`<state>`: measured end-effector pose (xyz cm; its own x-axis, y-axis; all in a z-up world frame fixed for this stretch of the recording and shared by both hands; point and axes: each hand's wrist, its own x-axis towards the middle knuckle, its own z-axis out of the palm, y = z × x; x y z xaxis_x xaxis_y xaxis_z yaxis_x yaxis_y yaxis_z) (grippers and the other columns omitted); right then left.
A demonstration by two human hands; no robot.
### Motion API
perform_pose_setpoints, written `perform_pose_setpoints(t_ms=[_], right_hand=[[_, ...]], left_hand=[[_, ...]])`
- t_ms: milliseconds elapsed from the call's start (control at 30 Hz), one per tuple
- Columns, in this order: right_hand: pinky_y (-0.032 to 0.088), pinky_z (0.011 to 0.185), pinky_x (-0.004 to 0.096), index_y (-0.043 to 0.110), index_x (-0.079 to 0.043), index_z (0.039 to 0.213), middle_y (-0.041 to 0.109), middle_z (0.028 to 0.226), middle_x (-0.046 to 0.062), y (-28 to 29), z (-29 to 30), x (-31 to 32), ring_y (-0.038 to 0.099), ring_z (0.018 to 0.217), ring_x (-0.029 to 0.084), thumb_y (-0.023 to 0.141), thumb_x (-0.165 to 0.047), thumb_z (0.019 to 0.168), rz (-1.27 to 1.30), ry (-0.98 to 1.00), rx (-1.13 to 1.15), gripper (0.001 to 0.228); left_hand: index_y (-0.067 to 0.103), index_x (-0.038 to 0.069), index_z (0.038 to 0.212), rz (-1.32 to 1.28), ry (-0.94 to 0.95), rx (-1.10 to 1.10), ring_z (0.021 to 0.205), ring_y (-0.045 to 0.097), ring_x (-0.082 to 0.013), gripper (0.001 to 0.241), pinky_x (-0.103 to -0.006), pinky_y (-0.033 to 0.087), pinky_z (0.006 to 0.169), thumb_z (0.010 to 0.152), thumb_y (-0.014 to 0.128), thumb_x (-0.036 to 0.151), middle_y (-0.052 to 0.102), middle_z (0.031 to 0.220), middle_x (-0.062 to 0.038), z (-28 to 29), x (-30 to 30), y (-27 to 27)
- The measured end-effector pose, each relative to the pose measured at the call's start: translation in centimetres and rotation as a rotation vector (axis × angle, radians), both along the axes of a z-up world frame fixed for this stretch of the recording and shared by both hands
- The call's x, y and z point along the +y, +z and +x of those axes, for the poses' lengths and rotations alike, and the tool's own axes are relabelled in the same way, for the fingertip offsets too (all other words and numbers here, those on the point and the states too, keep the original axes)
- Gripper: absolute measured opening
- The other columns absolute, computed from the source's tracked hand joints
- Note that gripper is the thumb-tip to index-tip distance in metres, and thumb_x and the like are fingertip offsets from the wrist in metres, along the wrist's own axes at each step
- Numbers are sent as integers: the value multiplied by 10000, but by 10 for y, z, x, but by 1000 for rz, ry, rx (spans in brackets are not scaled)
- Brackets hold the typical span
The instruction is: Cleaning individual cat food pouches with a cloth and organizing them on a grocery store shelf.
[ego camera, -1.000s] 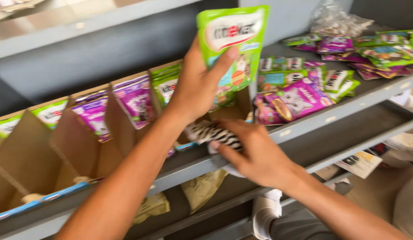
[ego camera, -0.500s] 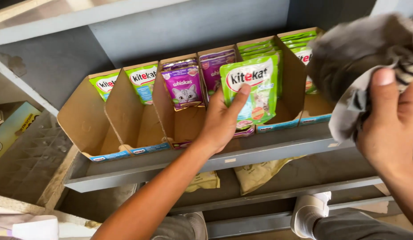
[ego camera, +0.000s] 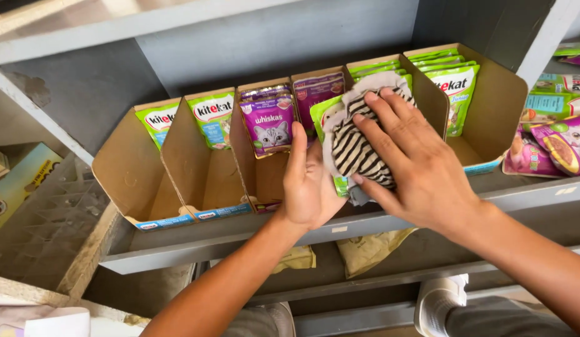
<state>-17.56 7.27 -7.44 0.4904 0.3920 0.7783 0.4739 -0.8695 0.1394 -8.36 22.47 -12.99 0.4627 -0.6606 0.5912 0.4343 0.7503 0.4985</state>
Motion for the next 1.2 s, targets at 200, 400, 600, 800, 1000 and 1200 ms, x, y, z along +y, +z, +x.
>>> perform_pose_setpoints(t_ms=[200,400,600,800,1000,1200], right_hand=[[246,1282,536,524,9,1448,409,1622,186,-24,-12,12,337,1539,351,759,-341,793,-200,119,125,779],[313,1253,532,461,122,1482,382,1610,311,-13,-15,9,348,1527,464,697,-208,930,29,-70,70,685],[164,1288,596,501,-44,1508,407,1642,133,-24,-15,9,304,1556,337,728,-371,811,-181,62,106,802],[234,1300,586,453,113,1505,317,1643,282,-21,-17,8,224,1553,492,706,-257,920,-34,11,95,737],[169,1300,590,475,86,1519,384,1642,248,-15,-12,2,265,1557,424,730,-233,901,-39,-1,107,740],[260,1302,535,488,57,1503,392,1634,193,-18,-16,9,274,1557,379,726,-268,852,-144,157,165,765]], left_hand=[[457,-10,1533,157,32,47,1165,681,-258,852,-363,630,954,1061,300,683,618,1388,-199,3,12,-14],[475,63,1558,93,143,-74,1147,604,-147,788,-315,460,909,1110,246,670,635,1397,-70,-15,3,-4],[508,31,1526,74,-27,59,1257,657,-221,785,-375,586,1065,1108,311,665,620,1446,-140,1,11,-27],[478,61,1556,166,221,-19,1124,621,-169,783,-297,472,792,1080,321,662,629,1408,-74,-18,6,-11],[432,101,1610,127,260,-57,1307,590,-197,725,-366,521,962,1111,306,612,567,1526,-79,-18,2,-11],[490,57,1538,129,117,16,1212,668,-205,740,-353,592,1002,1100,345,635,630,1427,-121,-6,8,-21]])
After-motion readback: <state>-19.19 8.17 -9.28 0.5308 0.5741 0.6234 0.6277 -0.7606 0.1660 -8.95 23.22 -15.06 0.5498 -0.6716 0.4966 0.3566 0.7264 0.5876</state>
